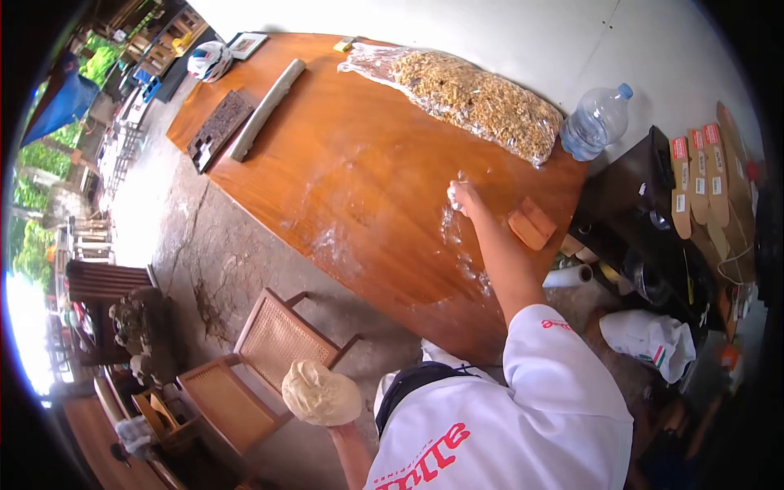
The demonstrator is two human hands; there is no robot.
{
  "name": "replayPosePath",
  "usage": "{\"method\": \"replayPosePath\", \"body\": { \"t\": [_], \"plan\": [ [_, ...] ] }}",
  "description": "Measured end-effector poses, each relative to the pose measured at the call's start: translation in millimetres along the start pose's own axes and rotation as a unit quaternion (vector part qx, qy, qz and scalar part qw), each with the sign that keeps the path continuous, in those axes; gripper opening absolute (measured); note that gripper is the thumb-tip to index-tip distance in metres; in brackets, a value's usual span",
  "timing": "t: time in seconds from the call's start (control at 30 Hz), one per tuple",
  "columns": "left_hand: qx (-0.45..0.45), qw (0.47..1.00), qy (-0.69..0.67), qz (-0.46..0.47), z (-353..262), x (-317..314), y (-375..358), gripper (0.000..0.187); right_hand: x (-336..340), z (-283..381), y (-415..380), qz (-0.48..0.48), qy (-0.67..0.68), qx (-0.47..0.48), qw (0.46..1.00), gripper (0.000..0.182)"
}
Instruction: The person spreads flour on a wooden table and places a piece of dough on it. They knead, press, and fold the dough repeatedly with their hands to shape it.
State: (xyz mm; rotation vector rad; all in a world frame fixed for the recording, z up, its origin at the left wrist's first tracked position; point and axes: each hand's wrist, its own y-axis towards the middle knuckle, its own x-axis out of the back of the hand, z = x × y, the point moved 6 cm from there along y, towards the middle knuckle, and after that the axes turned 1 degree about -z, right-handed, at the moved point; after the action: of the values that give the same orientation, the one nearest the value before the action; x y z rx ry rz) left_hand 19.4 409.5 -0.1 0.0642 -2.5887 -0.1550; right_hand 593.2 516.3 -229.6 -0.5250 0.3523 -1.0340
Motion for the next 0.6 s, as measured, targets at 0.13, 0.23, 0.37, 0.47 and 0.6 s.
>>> {"method": "replayPosePath", "body": {
  "t": [0.13, 0.23, 0.37, 0.47, 0.6],
  "plan": [
    [0.086, 0.909, -0.402, 0.066, 22, -34, 58, 0.047, -31, 25, 51, 0.015, -0.093, 0.046, 0.994, 0.029],
    [0.147, 0.814, -0.543, 0.145, 16, -59, 97, 0.047, -62, 28, 59, 0.016, -0.097, 0.070, 0.993, 0.029],
    [0.273, 0.719, -0.613, 0.182, 65, -90, 152, 0.047, -103, 36, 35, -0.004, -0.086, 0.026, 0.996, 0.028],
    [0.098, 0.880, -0.358, 0.296, 43, -109, 209, 0.047, -135, 22, 12, -0.070, 0.035, 0.017, 0.997, 0.028],
    [-0.233, 0.923, 0.031, 0.305, -18, -131, 280, 0.044, -200, -16, -46, 0.015, 0.044, -0.010, 0.999, 0.031]
  ]
}}
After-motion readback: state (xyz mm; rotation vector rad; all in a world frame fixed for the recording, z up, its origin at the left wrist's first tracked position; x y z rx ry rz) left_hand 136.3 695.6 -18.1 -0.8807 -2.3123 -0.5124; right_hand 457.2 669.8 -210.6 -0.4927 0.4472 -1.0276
